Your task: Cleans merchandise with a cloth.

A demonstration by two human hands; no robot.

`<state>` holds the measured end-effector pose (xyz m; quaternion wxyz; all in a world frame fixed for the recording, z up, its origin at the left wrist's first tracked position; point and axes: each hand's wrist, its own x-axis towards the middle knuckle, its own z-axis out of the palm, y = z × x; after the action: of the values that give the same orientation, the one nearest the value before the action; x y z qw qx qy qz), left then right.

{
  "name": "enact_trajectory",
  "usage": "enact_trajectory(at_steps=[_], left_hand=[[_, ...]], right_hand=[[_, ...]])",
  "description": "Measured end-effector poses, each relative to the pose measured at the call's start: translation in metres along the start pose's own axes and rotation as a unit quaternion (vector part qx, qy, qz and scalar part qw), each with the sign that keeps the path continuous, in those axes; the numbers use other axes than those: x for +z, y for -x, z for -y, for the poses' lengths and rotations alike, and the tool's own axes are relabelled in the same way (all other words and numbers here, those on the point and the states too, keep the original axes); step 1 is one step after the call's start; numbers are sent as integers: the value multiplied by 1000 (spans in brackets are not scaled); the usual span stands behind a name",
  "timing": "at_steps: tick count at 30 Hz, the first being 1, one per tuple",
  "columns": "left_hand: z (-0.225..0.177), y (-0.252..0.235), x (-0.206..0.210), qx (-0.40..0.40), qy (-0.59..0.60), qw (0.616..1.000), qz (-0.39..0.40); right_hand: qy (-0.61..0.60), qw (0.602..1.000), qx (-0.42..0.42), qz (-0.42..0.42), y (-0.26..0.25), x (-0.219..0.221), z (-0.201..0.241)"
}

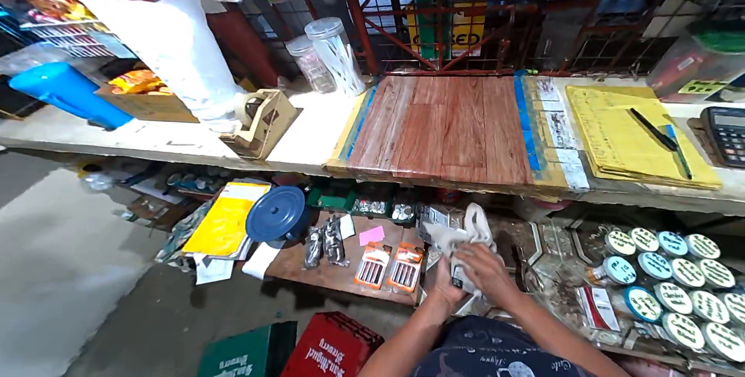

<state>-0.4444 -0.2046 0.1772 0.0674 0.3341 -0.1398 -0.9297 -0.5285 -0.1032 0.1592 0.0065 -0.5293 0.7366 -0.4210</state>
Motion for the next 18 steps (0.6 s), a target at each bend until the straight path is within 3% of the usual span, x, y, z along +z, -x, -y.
enact_trajectory(at_steps=[3, 7, 11, 13, 15, 18], left_hand=[[3, -19, -4, -32, 54, 993, 105], [2, -12, -6, -43, 25, 999, 21], [10, -26, -33, -136, -69, 987, 57], [10, -31, -41, -104, -219, 970, 32], [7, -38, -57, -6, -445, 895, 38], [8, -59, -94, 46, -707, 705, 23]], right_hand=[[27, 994, 102, -2, -18, -9, -10], [18, 999, 7, 31, 5, 3, -6], [8, 967, 244, 72, 5, -18, -46], [1, 955, 296, 35, 9, -38, -67], [-8, 948, 317, 14, 20, -56, -75], [-27, 940, 339, -12, 39, -63, -78]])
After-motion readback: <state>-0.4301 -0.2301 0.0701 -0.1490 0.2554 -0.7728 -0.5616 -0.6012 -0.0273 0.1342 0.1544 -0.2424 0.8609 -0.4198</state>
